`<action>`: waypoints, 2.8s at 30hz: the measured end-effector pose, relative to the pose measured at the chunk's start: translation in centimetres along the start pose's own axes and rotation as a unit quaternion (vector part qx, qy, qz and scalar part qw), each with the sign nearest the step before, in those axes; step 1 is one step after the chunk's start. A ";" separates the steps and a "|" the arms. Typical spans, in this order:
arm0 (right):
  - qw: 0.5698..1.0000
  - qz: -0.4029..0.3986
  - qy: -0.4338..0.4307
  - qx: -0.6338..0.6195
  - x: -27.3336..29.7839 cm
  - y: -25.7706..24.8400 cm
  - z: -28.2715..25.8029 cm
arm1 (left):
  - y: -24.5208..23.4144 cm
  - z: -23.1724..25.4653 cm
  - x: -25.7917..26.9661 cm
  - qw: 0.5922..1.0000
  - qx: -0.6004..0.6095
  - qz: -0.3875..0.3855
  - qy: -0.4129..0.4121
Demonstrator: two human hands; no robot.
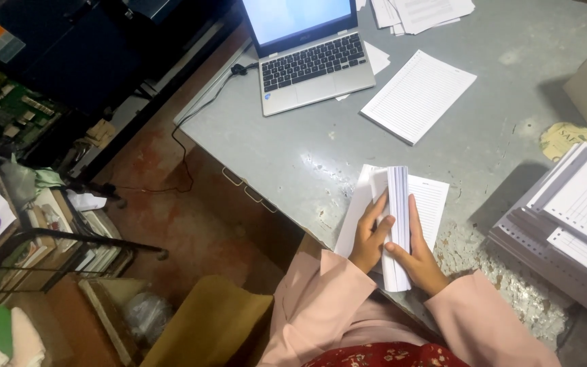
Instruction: Inspecting and flipping through a stack of papers on a desk
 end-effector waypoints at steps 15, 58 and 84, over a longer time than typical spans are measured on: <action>1.000 0.006 0.000 0.013 -0.1 -0.2 -0.1 | -0.2 0.1 0.1 0.998 0.047 0.034 -0.007; 0.950 0.244 0.168 -0.095 -1.8 -5.3 5.2 | -2.6 5.5 3.3 0.902 0.141 0.229 -0.337; 0.960 0.060 -0.138 0.235 4.1 -3.6 3.4 | -10.1 9.6 6.0 0.983 -0.161 0.063 -0.063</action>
Point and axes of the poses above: each hand's wrist, its own x-axis away from the middle knuckle, its own y-axis out of the palm, z = x × y, the point moved 3 cm from there along -x, towards the middle knuckle, and after that the axes turned 10 degrees about z, right-handed, at the moved point
